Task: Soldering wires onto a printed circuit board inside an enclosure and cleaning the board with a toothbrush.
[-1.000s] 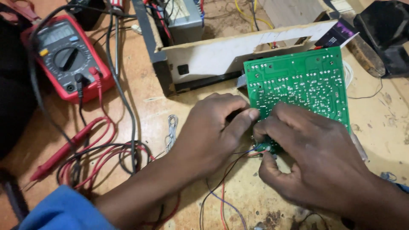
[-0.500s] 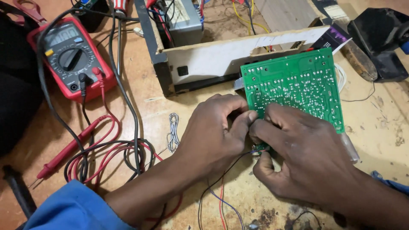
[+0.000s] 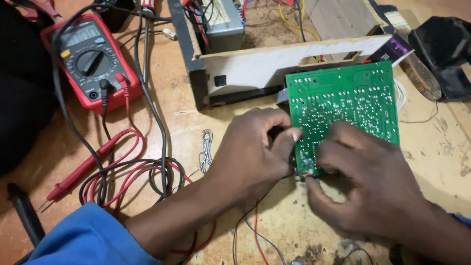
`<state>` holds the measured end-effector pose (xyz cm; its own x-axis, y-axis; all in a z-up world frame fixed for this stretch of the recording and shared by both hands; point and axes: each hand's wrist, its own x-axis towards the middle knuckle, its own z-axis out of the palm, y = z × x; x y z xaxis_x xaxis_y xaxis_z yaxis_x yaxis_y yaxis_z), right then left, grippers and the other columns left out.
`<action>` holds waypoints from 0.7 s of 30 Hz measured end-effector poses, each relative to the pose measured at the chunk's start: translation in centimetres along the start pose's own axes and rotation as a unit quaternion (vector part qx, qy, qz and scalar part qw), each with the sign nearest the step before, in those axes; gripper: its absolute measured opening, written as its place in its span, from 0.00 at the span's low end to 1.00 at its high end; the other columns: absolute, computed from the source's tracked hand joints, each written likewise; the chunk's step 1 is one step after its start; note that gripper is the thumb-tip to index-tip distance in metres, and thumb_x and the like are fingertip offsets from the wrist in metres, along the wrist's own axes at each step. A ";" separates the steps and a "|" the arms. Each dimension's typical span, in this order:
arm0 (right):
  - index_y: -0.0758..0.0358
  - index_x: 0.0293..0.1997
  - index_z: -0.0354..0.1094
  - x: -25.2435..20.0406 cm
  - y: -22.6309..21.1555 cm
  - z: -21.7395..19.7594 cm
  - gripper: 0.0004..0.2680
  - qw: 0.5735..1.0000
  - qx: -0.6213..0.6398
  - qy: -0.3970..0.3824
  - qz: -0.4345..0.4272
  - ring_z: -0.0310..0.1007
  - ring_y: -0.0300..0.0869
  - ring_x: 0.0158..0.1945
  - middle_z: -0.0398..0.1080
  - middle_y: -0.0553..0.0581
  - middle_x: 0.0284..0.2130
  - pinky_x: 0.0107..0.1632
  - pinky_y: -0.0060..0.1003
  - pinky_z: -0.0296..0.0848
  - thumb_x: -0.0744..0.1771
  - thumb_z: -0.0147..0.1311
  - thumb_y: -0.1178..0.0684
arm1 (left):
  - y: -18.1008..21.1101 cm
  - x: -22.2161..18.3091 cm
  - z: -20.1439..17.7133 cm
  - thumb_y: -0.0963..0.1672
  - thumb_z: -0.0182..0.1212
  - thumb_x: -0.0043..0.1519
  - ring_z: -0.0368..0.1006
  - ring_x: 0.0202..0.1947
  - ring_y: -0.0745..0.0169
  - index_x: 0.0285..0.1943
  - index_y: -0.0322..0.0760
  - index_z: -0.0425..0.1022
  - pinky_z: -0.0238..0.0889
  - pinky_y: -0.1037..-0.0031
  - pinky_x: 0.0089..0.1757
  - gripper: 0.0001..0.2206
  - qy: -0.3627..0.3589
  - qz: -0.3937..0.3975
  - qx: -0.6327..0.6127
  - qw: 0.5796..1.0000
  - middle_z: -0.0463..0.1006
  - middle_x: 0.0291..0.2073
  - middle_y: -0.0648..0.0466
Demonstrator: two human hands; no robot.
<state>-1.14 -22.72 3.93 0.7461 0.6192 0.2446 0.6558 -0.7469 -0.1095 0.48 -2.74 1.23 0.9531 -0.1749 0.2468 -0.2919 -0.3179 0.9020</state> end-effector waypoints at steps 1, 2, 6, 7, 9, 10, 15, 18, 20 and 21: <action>0.56 0.33 0.64 -0.1 0.1 -0.4 0.10 0.999 0.046 0.007 0.003 0.64 0.42 0.29 0.63 0.51 0.31 0.28 0.39 0.65 0.60 0.62 0.47 | -0.2 0.1 0.1 0.46 0.55 0.63 0.56 0.18 0.66 0.23 0.45 0.64 0.46 0.66 0.25 0.13 -0.002 0.002 0.003 1.000 0.62 0.16 0.58; 0.57 0.40 0.65 -0.2 0.0 -0.6 0.13 0.995 0.094 0.012 0.007 0.70 0.44 0.36 0.68 0.53 0.37 0.33 0.39 0.68 0.61 0.65 0.44 | -0.5 0.0 0.1 0.47 0.55 0.62 0.52 0.16 0.67 0.24 0.45 0.63 0.42 0.66 0.24 0.13 -0.004 0.001 0.008 1.000 0.58 0.15 0.59; 0.54 0.51 0.75 -0.4 0.5 -0.2 0.18 0.995 0.079 0.056 -0.038 0.70 0.38 0.32 0.70 0.55 0.42 0.25 0.31 0.70 0.59 0.69 0.45 | -0.1 0.2 -0.2 0.47 0.54 0.62 0.52 0.16 0.67 0.24 0.44 0.68 0.43 0.67 0.23 0.12 -0.026 -0.022 0.001 0.999 0.63 0.16 0.59; 0.53 0.49 0.76 -0.5 0.6 -0.2 0.16 0.992 0.093 0.067 -0.059 0.71 0.36 0.31 0.72 0.55 0.42 0.26 0.29 0.70 0.59 0.70 0.48 | -0.2 0.2 -0.1 0.47 0.54 0.61 0.55 0.17 0.66 0.25 0.44 0.69 0.46 0.67 0.24 0.11 -0.023 -0.012 0.010 1.000 0.66 0.16 0.58; 0.53 0.47 0.77 -0.3 0.5 -0.3 0.14 0.987 0.108 0.080 -0.084 0.72 0.34 0.30 0.74 0.55 0.42 0.26 0.27 0.69 0.60 0.71 0.50 | -0.3 0.3 -0.3 0.47 0.53 0.61 0.58 0.18 0.65 0.25 0.43 0.70 0.48 0.66 0.24 0.11 -0.018 -0.001 0.023 1.000 0.69 0.17 0.57; 0.55 0.44 0.78 -0.2 0.3 -0.4 0.12 0.988 0.115 0.073 -0.073 0.74 0.38 0.32 0.74 0.55 0.40 0.30 0.33 0.70 0.60 0.70 0.51 | -0.4 0.3 -0.3 0.47 0.53 0.61 0.60 0.20 0.63 0.25 0.43 0.69 0.49 0.65 0.26 0.11 -0.016 0.012 0.024 1.000 0.69 0.18 0.56; 0.58 0.39 0.73 0.8 -0.2 -0.2 0.07 0.987 0.073 0.070 -0.126 0.73 0.43 0.32 0.72 0.55 0.36 0.33 0.36 0.71 0.63 0.66 0.51 | -0.7 0.2 0.0 0.46 0.55 0.61 0.59 0.20 0.59 0.23 0.43 0.63 0.48 0.63 0.27 0.13 -0.008 0.044 0.031 0.999 0.65 0.17 0.56; 0.58 0.39 0.72 1.2 -0.2 0.0 0.04 0.989 0.052 0.036 -0.135 0.71 0.46 0.32 0.71 0.53 0.33 0.34 0.40 0.69 0.65 0.60 0.53 | -0.4 0.3 0.1 0.46 0.56 0.60 0.61 0.21 0.59 0.22 0.43 0.65 0.49 0.64 0.26 0.13 0.003 0.039 0.031 0.999 0.68 0.17 0.55; 0.56 0.34 0.70 1.2 -0.3 0.3 0.03 0.989 0.025 0.029 -0.146 0.66 0.50 0.29 0.66 0.55 0.28 0.31 0.45 0.64 0.66 0.56 0.52 | -0.2 0.2 0.1 0.46 0.58 0.60 0.65 0.23 0.59 0.22 0.42 0.66 0.53 0.64 0.27 0.13 -0.013 -0.021 0.033 0.999 0.71 0.18 0.55; 0.56 0.34 0.70 1.4 -0.3 0.4 0.03 0.988 0.027 0.030 -0.149 0.66 0.50 0.29 0.66 0.55 0.28 0.31 0.45 0.64 0.66 0.56 0.52 | -0.2 0.1 0.1 0.46 0.58 0.60 0.65 0.23 0.59 0.22 0.42 0.66 0.53 0.64 0.27 0.13 -0.010 -0.023 0.035 0.999 0.71 0.18 0.55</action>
<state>-0.29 -21.52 3.94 0.5120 0.7932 0.3298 0.8517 -0.5186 -0.0749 0.66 -2.75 1.05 0.9639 -0.1773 0.1985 -0.2540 -0.3908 0.8847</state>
